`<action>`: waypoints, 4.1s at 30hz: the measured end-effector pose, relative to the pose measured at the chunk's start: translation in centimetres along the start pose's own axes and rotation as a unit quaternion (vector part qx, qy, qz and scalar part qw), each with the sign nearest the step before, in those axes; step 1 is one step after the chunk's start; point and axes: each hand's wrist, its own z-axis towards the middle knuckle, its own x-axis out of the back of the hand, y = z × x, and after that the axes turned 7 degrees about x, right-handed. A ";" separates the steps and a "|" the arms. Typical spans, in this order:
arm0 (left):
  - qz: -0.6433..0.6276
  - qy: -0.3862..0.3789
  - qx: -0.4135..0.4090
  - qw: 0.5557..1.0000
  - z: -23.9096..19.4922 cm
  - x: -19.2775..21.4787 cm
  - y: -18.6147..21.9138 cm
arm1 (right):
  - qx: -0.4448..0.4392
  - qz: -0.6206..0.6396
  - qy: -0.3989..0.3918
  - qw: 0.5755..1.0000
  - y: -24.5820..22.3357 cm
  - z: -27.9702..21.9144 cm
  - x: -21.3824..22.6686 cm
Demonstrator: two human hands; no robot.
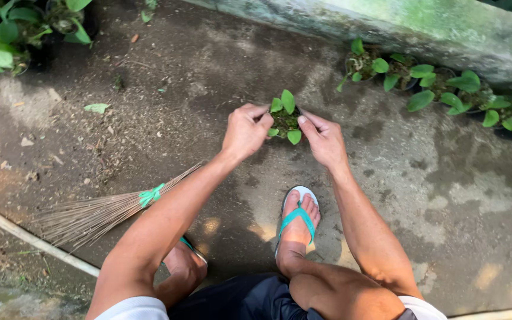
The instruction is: The person sweeps a concrete patio with a straw broom, then moves several potted plants to different positions along a low wall. The person also removes a large leaf from a plant and sweeps debris into a pile.
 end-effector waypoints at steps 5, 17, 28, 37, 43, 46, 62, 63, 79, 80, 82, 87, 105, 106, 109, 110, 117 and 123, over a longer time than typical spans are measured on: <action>0.063 -0.046 -0.011 0.997 0.1 -5.1 -1.3 | -0.034 -0.020 0.083 0.996 3.4 -3.3 3.4; 0.091 -0.130 0.008 0.987 1.3 -8.4 -1.8 | 0.007 0.090 0.516 0.852 11.2 -9.9 17.8; -0.032 0.009 0.081 0.996 6.0 0.0 -3.7 | -0.030 0.186 0.640 0.745 15.6 -6.6 27.5; -0.192 0.184 0.097 0.959 10.6 11.5 -8.7 | -0.046 0.220 0.633 0.741 21.9 -6.7 29.0; -0.317 0.309 0.104 0.890 13.3 18.8 -13.3 | -0.029 0.181 0.605 0.775 21.3 -9.9 27.5; -0.354 0.370 0.085 0.854 15.2 22.8 -14.8 | -0.055 0.163 0.617 0.768 20.4 -10.3 24.3; -0.473 0.412 -0.016 0.778 18.9 33.1 -14.8 | -0.079 0.191 0.488 0.848 9.7 -7.6 11.0; -0.471 0.417 -0.024 0.777 19.4 33.4 -15.3 | -0.084 0.194 0.485 0.849 9.3 -7.4 10.6; -0.280 0.357 0.008 0.891 11.7 21.9 -7.1 | -0.061 0.104 0.297 0.947 6.7 -6.5 4.6; -0.253 0.338 0.017 0.906 10.8 19.7 -6.3 | -0.072 0.110 0.266 0.955 6.0 -6.0 3.3; -0.202 0.299 0.039 0.932 9.3 14.9 -4.8 | -0.081 0.119 0.189 0.971 4.6 -5.1 0.9; -0.150 0.167 0.059 0.973 5.2 4.1 -1.1 | -0.086 0.142 0.060 0.984 1.7 -3.0 -4.1; -0.108 0.074 0.030 0.991 0.2 -6.7 -5.2 | -0.079 0.234 0.253 0.935 2.2 -3.8 -4.3; -0.129 0.061 0.048 0.989 0.4 -5.9 -5.2 | -0.078 0.237 0.246 0.937 2.0 -3.5 -4.4; -0.196 0.034 0.059 0.978 1.1 -3.1 -5.2 | -0.076 0.215 0.235 0.945 1.4 -3.0 -4.6; -0.220 0.042 0.033 0.974 1.8 -1.6 -5.2 | -0.073 0.204 0.232 0.948 1.2 -2.7 -4.8; 0.043 0.386 -0.119 0.914 13.1 17.3 -10.9 | -0.078 0.192 0.203 0.957 -0.2 -1.9 -5.7; 0.376 0.406 -0.077 0.830 17.1 31.4 -14.0 | -0.097 0.182 0.185 0.961 -0.3 -1.8 -6.3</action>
